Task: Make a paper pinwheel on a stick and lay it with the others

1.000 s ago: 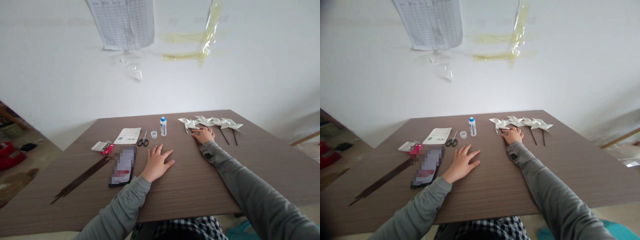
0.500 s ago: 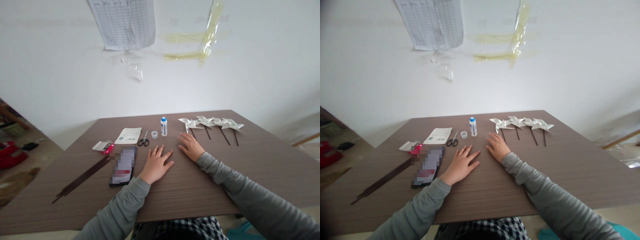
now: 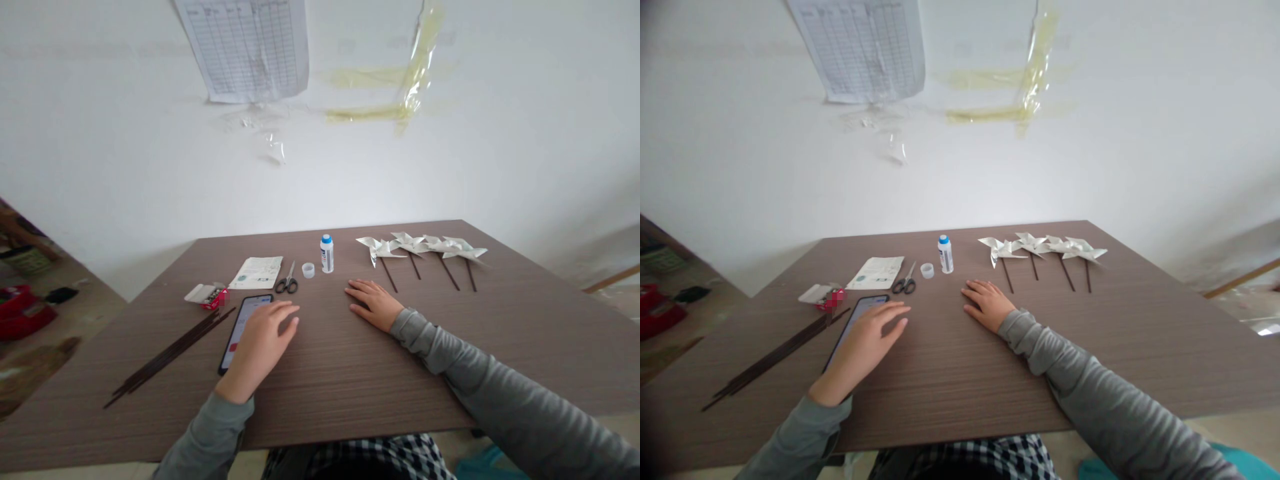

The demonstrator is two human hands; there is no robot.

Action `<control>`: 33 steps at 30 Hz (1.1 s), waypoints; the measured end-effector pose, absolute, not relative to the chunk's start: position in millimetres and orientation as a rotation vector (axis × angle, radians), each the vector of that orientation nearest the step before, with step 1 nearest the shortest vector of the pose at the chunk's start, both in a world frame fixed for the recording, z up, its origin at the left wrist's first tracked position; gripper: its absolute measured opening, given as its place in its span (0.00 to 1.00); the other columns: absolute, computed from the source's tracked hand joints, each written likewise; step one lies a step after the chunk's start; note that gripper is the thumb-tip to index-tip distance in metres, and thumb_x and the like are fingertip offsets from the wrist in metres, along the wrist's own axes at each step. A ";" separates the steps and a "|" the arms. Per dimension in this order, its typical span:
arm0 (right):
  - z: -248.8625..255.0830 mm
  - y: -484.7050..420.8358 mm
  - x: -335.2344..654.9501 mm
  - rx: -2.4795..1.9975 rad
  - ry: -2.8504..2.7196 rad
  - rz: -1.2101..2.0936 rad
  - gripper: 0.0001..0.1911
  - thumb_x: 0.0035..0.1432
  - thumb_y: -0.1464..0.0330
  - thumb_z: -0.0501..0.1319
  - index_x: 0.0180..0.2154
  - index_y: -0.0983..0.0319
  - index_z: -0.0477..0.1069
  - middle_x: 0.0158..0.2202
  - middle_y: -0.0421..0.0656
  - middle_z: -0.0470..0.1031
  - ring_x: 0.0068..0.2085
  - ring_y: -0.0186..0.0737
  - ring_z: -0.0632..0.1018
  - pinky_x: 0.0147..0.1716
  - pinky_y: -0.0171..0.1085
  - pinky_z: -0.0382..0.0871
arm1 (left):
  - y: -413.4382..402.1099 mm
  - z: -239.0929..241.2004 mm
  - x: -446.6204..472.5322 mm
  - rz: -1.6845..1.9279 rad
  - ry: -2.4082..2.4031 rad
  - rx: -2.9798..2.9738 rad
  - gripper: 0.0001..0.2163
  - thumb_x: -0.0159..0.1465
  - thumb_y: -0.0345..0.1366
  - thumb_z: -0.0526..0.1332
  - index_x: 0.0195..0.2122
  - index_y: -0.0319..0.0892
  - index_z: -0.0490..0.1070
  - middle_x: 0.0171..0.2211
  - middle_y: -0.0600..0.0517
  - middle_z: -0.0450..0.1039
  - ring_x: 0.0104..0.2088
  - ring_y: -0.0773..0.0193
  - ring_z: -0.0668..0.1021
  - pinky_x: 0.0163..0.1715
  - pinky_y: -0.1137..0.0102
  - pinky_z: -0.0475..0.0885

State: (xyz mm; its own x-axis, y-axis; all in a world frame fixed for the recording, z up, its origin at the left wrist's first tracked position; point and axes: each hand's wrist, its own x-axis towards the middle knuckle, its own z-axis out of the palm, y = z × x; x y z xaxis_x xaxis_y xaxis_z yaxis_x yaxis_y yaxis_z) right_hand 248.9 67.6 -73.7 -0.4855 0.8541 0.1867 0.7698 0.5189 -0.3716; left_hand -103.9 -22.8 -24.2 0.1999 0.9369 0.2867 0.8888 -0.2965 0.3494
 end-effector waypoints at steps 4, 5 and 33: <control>-73.2 66.2 247.9 -1.359 -2.411 0.344 0.28 0.85 0.59 0.71 0.79 0.49 0.88 0.86 0.52 0.81 0.87 0.65 0.80 0.89 0.69 0.72 | -36.0 -43.4 -164.5 0.851 2.089 2.286 0.21 0.77 0.45 0.64 0.60 0.55 0.96 0.75 0.43 0.91 0.73 0.32 0.90 0.82 0.35 0.83; -73.0 66.0 247.7 -1.361 -2.416 0.350 0.28 0.85 0.59 0.71 0.79 0.50 0.87 0.86 0.52 0.81 0.87 0.65 0.79 0.89 0.69 0.72 | -39.5 -49.8 -176.3 0.886 2.125 2.251 0.21 0.75 0.46 0.64 0.61 0.56 0.95 0.75 0.43 0.91 0.75 0.32 0.89 0.82 0.36 0.83; -89.7 78.9 254.2 -1.260 -2.463 0.316 0.29 0.88 0.55 0.70 0.82 0.51 0.85 0.87 0.53 0.79 0.88 0.69 0.78 0.89 0.71 0.73 | -49.5 -99.3 -211.8 0.982 2.232 2.080 0.29 0.78 0.51 0.60 0.72 0.45 0.87 0.75 0.36 0.90 0.77 0.34 0.89 0.82 0.39 0.83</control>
